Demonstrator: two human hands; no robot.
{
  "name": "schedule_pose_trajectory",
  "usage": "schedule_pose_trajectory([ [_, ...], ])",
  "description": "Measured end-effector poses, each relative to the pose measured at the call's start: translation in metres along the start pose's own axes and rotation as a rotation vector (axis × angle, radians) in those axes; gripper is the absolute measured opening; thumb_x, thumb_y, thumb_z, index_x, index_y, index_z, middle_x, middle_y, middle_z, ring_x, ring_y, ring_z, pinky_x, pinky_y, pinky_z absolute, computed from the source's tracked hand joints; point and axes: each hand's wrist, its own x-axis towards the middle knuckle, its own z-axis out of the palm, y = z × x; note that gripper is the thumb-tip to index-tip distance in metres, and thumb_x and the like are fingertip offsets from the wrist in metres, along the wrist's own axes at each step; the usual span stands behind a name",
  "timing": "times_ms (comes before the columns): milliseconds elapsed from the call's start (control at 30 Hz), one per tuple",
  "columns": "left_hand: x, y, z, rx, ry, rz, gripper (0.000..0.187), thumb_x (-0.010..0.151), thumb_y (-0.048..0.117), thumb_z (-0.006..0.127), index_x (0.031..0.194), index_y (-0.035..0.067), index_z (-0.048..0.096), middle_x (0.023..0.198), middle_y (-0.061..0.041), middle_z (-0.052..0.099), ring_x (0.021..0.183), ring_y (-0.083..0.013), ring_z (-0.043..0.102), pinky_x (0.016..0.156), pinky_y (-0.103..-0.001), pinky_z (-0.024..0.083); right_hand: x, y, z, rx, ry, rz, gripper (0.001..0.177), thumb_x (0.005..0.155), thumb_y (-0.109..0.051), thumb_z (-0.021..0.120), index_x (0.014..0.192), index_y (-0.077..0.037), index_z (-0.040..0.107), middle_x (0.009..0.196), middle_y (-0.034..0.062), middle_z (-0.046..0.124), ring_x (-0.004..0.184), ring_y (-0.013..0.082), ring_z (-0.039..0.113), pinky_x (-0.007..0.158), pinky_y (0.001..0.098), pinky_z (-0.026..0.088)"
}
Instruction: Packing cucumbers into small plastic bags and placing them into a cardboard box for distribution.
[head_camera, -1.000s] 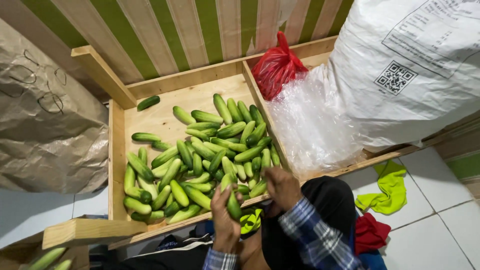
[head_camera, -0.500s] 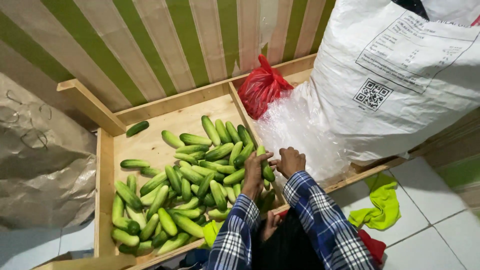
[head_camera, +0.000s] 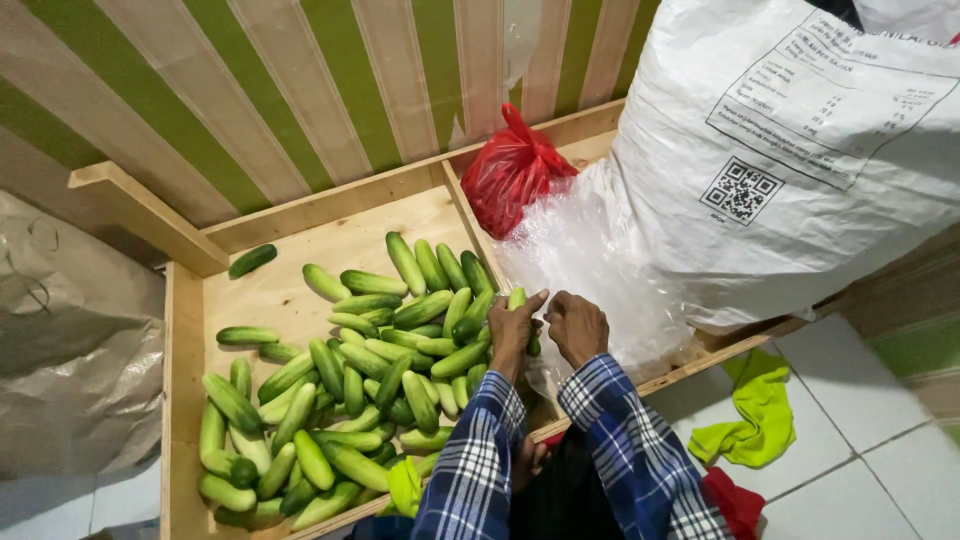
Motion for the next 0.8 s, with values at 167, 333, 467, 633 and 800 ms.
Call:
schedule_pose_trajectory([
  [167,0.022,-0.010,-0.001,0.007,0.037,0.070,0.032,0.072,0.008,0.086,0.093,-0.002,0.065,0.070,-0.013,0.064,0.049,-0.0189,0.065,0.041,-0.025,0.054,0.000,0.000,0.003,0.113,-0.008,-0.108,0.019,0.088,-0.024,0.060,0.103,-0.017,0.070,0.099,0.0167,0.073,0.103,0.0410,0.071,0.091,0.0537,0.057],
  [333,0.005,0.017,-0.014,-0.073,0.062,0.074,0.031,0.066,0.008,0.089,0.088,0.002,0.068,0.067,-0.011,0.064,0.047,-0.0165,0.064,0.040,-0.025,0.054,-0.001,-0.012,-0.004,0.339,-0.037,-0.118,0.031,0.089,-0.025,0.054,0.112,-0.016,0.073,0.109,0.0167,0.073,0.109,0.0371,0.070,0.098,0.0523,0.054],
  [467,0.005,0.025,-0.019,-0.170,0.052,0.048,0.027,0.069,0.010,0.083,0.091,0.002,0.067,0.075,-0.014,0.069,0.049,-0.0137,0.064,0.042,-0.023,0.054,-0.001,-0.018,-0.012,0.387,0.081,-0.081,0.046,0.090,-0.017,0.056,0.134,-0.002,0.058,0.127,0.0286,0.063,0.121,0.0459,0.061,0.106,0.0569,0.049],
  [633,-0.008,0.038,-0.023,-0.266,0.011,0.003,0.025,0.072,0.011,0.076,0.094,0.002,0.066,0.085,-0.019,0.076,0.050,-0.0125,0.064,0.045,-0.022,0.053,0.013,0.001,0.002,0.535,-0.079,-0.023,0.050,0.095,-0.030,0.068,0.137,-0.003,0.064,0.132,0.0241,0.065,0.128,0.0447,0.059,0.106,0.0590,0.046],
  [800,-0.031,0.055,-0.023,-0.238,-0.030,0.016,0.032,0.075,0.018,0.082,0.098,0.001,0.068,0.081,-0.016,0.073,0.050,-0.0140,0.064,0.044,-0.023,0.054,0.018,0.004,0.006,0.609,0.053,0.035,0.013,0.088,-0.025,0.078,0.096,-0.015,0.078,0.077,0.0076,0.076,0.079,0.0202,0.072,0.074,0.0340,0.055],
])
